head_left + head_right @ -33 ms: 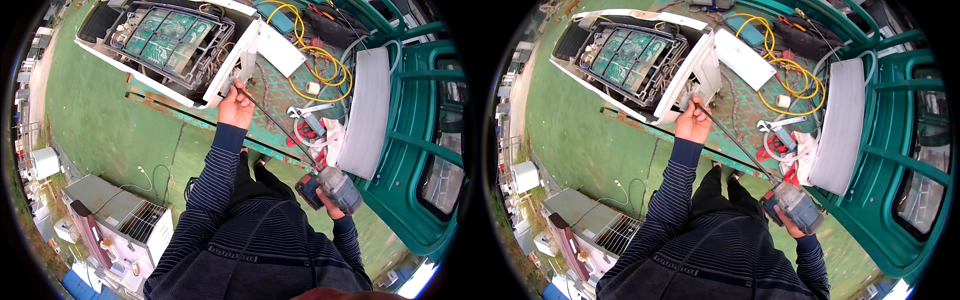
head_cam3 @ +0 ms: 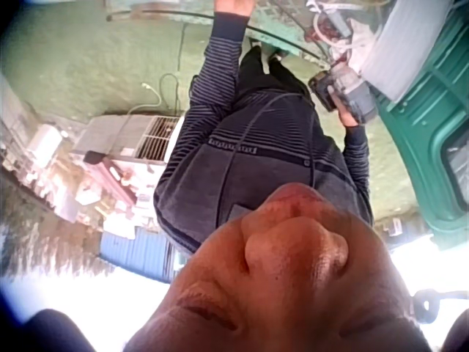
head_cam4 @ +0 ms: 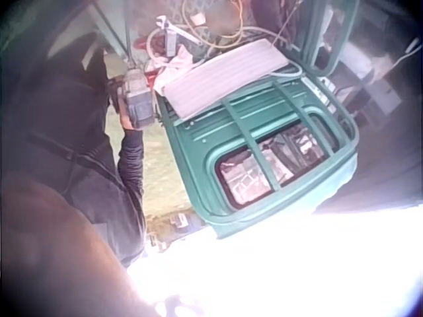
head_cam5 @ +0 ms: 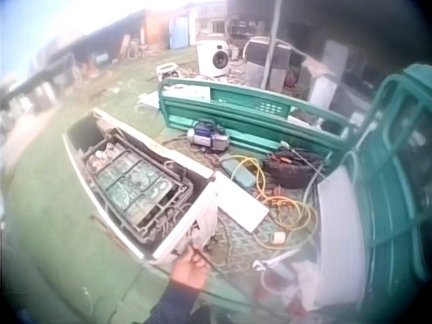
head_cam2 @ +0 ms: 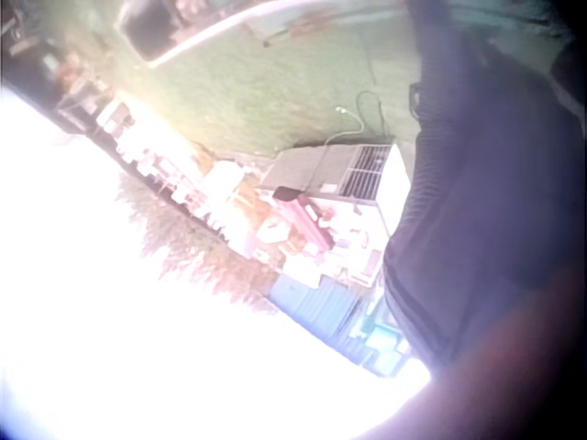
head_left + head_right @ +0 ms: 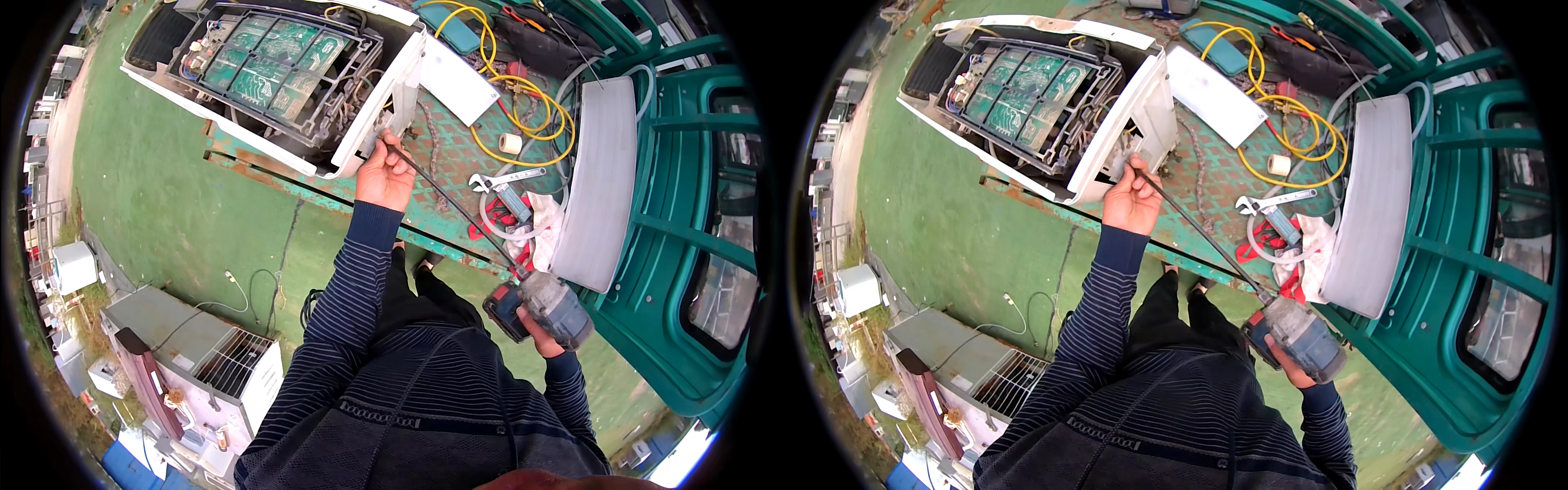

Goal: The person uses a cordless drill to remove screws from the front grille of a white air conditioner unit. They then remove the grille, place a circuit board inside the unit, and reattach the front grille, securing it with screws.

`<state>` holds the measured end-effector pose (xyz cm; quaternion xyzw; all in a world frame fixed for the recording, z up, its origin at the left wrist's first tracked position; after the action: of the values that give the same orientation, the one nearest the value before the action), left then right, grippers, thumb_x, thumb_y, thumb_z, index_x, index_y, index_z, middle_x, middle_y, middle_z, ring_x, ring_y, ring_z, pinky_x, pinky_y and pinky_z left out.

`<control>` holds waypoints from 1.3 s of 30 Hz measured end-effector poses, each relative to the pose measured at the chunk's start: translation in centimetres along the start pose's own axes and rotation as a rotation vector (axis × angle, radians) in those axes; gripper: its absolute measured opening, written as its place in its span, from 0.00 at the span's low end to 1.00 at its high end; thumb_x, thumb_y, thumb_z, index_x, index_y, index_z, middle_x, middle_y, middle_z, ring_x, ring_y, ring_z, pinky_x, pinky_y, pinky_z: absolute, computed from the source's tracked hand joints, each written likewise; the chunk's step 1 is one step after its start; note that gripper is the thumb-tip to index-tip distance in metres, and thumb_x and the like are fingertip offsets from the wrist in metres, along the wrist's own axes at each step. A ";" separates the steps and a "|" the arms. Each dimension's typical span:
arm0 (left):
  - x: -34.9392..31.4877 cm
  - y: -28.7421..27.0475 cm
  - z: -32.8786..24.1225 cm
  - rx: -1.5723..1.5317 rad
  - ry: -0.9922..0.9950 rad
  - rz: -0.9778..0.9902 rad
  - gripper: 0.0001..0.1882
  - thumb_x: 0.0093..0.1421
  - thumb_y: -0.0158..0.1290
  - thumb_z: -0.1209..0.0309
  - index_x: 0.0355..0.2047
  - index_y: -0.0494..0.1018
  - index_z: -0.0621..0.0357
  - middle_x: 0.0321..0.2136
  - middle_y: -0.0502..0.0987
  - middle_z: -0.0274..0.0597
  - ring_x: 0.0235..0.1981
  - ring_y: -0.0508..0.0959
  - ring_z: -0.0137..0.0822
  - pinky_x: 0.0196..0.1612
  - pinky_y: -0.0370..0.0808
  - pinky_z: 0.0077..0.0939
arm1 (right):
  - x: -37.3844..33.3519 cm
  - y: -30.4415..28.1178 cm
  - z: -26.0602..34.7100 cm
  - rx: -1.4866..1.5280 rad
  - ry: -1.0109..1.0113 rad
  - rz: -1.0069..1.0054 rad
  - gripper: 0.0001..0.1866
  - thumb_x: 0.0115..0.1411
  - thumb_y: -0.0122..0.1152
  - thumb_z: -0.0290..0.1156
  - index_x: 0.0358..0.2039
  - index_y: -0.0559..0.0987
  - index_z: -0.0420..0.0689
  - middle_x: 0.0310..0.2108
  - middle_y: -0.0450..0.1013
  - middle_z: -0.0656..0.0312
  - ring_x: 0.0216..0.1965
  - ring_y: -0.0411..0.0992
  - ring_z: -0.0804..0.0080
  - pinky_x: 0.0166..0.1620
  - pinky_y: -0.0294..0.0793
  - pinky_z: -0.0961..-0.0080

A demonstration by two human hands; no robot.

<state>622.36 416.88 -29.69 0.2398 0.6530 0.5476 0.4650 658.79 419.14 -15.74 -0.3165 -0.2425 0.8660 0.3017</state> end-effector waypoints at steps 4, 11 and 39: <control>0.0 0.0 0.0 -0.010 0.005 0.002 0.11 0.70 0.45 0.66 0.46 0.72 0.58 0.36 0.77 0.30 0.27 0.64 0.26 0.31 0.65 0.19 | 0.2 -0.5 0.6 0.038 0.056 0.011 0.22 0.58 0.68 0.39 0.51 0.77 0.45 0.48 0.77 0.58 0.50 0.73 0.61 0.54 0.70 0.65; 0.2 -0.4 -0.1 -0.040 -0.019 0.045 0.11 0.69 0.48 0.66 0.46 0.72 0.59 0.36 0.77 0.30 0.26 0.64 0.25 0.30 0.64 0.17 | 0.8 -1.7 3.1 -0.015 0.034 0.011 0.24 0.56 0.69 0.38 0.52 0.77 0.46 0.49 0.77 0.59 0.50 0.74 0.61 0.53 0.71 0.66; -3.7 -4.9 0.0 0.259 -0.152 -0.263 0.11 0.69 0.45 0.70 0.47 0.70 0.61 0.36 0.74 0.35 0.26 0.66 0.26 0.30 0.65 0.20 | 4.0 -7.0 8.8 -0.037 -0.059 -0.030 0.19 0.54 0.69 0.31 0.48 0.80 0.47 0.42 0.78 0.61 0.43 0.76 0.67 0.47 0.75 0.67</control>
<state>625.01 412.45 -33.00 0.2510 0.7067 0.3737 0.5458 652.78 424.75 -7.15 -0.2929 -0.2722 0.8656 0.3015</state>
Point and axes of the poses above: each hand's wrist, its own x-axis towards the middle knuckle, its own y-axis out of the palm, z = x × y, the point moved 7 cm from there along x, towards the middle knuckle
